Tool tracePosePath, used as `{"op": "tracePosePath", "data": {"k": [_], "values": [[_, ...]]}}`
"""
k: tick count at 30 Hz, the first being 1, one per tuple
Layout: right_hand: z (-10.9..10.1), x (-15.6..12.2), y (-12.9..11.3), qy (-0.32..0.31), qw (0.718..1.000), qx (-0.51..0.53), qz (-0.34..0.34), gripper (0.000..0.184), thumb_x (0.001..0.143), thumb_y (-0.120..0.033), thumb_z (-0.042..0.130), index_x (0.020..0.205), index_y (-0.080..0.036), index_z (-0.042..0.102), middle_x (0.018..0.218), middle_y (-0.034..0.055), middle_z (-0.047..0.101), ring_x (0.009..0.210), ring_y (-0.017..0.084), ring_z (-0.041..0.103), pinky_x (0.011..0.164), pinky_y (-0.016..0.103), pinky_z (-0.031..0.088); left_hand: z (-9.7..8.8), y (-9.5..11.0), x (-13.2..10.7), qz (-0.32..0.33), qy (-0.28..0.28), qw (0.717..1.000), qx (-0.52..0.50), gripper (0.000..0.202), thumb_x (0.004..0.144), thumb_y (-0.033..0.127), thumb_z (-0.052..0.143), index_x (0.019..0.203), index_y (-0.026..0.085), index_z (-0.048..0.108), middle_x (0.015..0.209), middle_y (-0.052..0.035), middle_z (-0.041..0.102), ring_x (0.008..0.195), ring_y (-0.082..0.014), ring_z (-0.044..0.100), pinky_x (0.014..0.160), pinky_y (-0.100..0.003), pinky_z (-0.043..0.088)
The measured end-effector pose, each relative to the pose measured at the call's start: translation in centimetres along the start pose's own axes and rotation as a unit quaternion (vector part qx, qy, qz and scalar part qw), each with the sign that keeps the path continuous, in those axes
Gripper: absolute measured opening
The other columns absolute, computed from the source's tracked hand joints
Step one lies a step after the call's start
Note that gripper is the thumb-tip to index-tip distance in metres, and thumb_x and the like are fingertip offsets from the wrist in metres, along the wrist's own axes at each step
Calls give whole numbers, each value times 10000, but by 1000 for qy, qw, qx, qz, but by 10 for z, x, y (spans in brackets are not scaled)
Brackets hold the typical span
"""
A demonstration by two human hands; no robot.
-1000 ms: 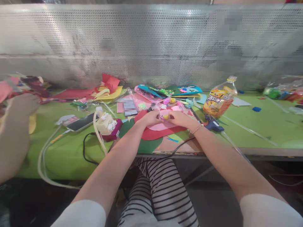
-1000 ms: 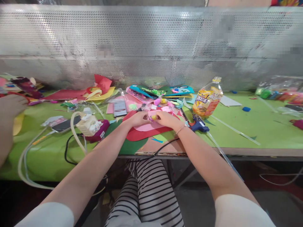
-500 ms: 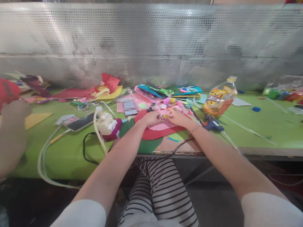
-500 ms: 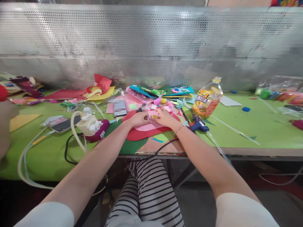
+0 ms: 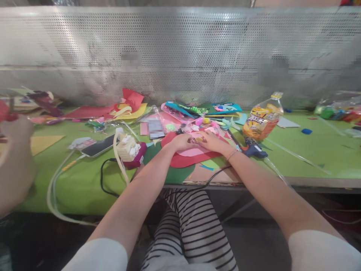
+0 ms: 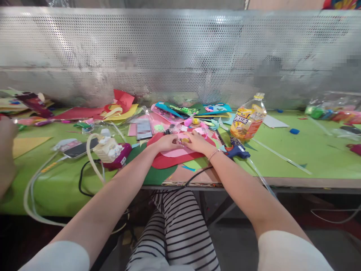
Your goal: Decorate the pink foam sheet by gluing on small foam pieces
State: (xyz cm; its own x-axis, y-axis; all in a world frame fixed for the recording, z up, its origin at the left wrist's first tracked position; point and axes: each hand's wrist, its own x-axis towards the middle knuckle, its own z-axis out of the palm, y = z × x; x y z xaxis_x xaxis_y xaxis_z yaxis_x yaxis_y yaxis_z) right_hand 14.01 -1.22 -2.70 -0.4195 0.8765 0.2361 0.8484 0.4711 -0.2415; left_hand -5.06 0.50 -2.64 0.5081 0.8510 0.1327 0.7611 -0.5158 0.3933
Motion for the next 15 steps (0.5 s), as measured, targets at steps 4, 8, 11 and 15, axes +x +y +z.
{"op": "tracePosePath", "data": {"k": [4,8,11,15], "values": [[-1,0,2,-16,1000,-9,10,568,896,-523,375,1377,-222,403,1123,163,474,1065,300,512,923,439,386,-1,0,0,7,-1,1000,-8,378,719,548,543,653,181,479,640,4,526,579,-120,452,534,-249,274],[-3,0,8,-38,999,5,-21,521,919,-496,333,1390,-277,380,1117,133,469,1060,269,505,944,428,371,-3,1,-2,15,-2,1000,-22,367,722,527,551,654,176,468,637,11,513,582,-111,442,534,-239,266],[-3,0,14,-64,995,11,-77,515,904,-474,399,1380,-280,385,1062,104,468,928,222,529,897,387,404,-3,-1,-1,26,1,999,-20,384,723,547,545,655,175,479,635,11,512,581,-112,440,532,-240,260],[-3,-1,18,-55,992,0,-115,500,890,-419,456,1351,-230,411,1036,99,467,873,205,516,847,361,429,-2,-3,2,30,-1,999,-16,418,713,582,542,657,172,483,633,8,516,572,-109,433,530,-239,261]]}}
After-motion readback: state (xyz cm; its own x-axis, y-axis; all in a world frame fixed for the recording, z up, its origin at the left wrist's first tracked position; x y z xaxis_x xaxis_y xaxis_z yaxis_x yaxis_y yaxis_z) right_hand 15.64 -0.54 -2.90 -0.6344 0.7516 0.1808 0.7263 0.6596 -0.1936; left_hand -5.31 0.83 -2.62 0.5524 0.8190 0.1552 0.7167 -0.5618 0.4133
